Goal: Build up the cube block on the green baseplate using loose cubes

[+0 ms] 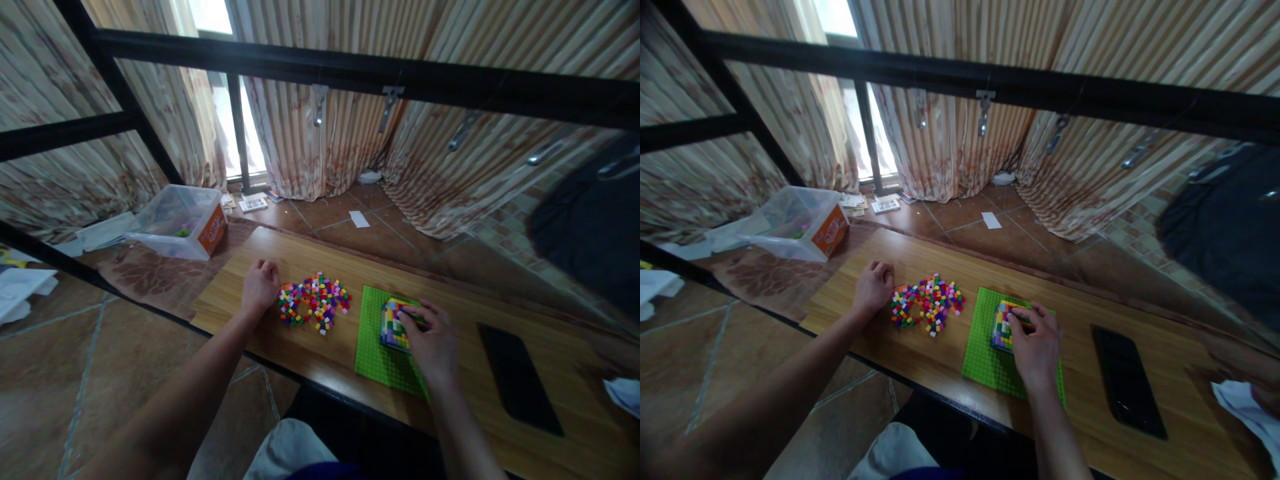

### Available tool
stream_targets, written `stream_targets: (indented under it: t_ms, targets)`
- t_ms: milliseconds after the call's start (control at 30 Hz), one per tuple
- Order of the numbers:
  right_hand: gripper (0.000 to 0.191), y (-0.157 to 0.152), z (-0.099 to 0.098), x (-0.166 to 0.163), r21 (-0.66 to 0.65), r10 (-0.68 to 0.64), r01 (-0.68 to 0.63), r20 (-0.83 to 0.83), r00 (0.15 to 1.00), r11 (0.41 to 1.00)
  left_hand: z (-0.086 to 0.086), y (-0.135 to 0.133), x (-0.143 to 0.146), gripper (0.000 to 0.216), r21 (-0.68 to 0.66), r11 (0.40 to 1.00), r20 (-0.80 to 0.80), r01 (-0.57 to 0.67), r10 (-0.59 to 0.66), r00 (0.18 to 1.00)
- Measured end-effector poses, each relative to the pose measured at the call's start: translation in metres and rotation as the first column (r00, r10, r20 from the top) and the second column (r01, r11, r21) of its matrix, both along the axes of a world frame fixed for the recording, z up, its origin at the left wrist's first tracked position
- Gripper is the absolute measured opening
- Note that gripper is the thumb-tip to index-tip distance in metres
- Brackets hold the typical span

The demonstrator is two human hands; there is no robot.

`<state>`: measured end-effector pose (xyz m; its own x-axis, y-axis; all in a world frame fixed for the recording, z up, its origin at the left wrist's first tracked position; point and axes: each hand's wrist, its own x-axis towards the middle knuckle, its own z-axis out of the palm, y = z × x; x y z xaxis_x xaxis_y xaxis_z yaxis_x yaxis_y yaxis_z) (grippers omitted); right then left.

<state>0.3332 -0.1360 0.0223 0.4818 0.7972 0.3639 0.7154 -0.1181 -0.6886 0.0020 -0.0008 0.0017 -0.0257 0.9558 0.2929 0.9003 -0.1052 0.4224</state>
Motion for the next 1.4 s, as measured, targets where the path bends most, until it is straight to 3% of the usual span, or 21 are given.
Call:
stream_targets:
  t_ms: [767,1400]
  targets:
    - [0.024,0.009,0.0,0.008,-0.028,-0.034,0.029,-0.191,0.981,0.999,-0.001,0.0,0.0,0.022,0.003,1.0,-0.001,0.003,-0.003,1.0]
    - [0.025,0.009,-0.002,0.011,-0.042,-0.021,0.015,-0.133,0.991,0.999,0.001,0.0,0.001,0.023,-0.007,1.0,-0.014,0.001,-0.001,1.0]
